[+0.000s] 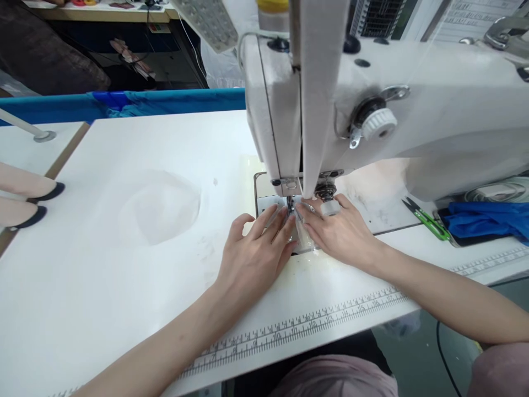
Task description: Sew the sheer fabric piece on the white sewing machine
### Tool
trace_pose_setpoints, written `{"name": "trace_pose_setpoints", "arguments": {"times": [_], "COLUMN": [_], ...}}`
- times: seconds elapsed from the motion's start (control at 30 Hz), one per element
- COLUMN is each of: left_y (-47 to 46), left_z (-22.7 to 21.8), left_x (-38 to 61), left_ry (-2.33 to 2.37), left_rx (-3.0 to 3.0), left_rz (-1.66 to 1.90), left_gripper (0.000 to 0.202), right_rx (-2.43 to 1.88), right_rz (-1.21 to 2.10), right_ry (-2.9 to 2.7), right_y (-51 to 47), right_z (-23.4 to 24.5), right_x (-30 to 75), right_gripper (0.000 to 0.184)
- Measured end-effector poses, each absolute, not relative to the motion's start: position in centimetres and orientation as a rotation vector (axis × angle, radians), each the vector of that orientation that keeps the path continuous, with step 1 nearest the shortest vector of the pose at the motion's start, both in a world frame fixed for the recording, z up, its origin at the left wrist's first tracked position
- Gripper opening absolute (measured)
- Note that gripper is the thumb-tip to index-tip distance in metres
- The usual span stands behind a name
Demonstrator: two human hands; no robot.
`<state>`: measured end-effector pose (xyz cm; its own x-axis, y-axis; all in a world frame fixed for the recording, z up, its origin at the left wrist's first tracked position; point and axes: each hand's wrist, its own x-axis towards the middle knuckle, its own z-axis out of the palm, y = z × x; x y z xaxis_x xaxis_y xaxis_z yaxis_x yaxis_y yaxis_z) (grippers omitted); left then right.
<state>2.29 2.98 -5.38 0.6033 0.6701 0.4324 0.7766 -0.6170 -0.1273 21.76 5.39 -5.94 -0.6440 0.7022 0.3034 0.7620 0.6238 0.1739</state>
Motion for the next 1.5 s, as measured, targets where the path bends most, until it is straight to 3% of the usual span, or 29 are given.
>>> {"name": "trace_pose_setpoints", "arguments": {"times": [0.2,0.4,0.47,0.63,0.8,1.03,1.3,1.5], "left_y": [2.8,2.9,3.1,3.9,4.7,6.0,7.0,6.2], "left_z": [-5.1,-4.0,-3.9,-4.0,-2.6,-2.2,-2.6,-3.4], "left_x": [2.3,1.4,1.3,1.9,2.0,2.3,2.0,1.4], "left_ry": [-1.143,-1.118,-1.122,-1.361,-1.712,-1.692,-1.517,-1.373], "left_rx": [-2.52,-2.834,-2.91,-2.934,-3.037,-3.048,-3.136,-3.209], "left_rz": [-0.54,-0.548,-0.495,-0.705,-0.787,-0.683,-0.749,-0.834], "left_gripper": [0.026,0.032,0.036,0.022,0.019,0.023,0.023,0.029], "right_rx": [-1.053,-1.157,-1.177,-1.204,-1.184,-1.062,-1.092,-1.04], "right_rz": [-0.331,0.499,0.599,0.853,0.62,0.091,-0.007,-0.005], "right_ry": [-2.527,-2.665,-2.647,-2.342,-2.291,-2.229,-2.22,-2.248], "right_y": [5.2,4.2,4.1,4.3,5.0,5.3,5.6,5.4], "right_z": [-4.7,-2.4,-2.2,-2.5,-3.5,-5.2,-5.3,-5.5], "right_x": [22.7,23.6,23.7,23.7,23.3,22.8,22.6,22.6], "right_gripper": [0.021,0.017,0.01,0.016,0.016,0.024,0.035,0.028]}}
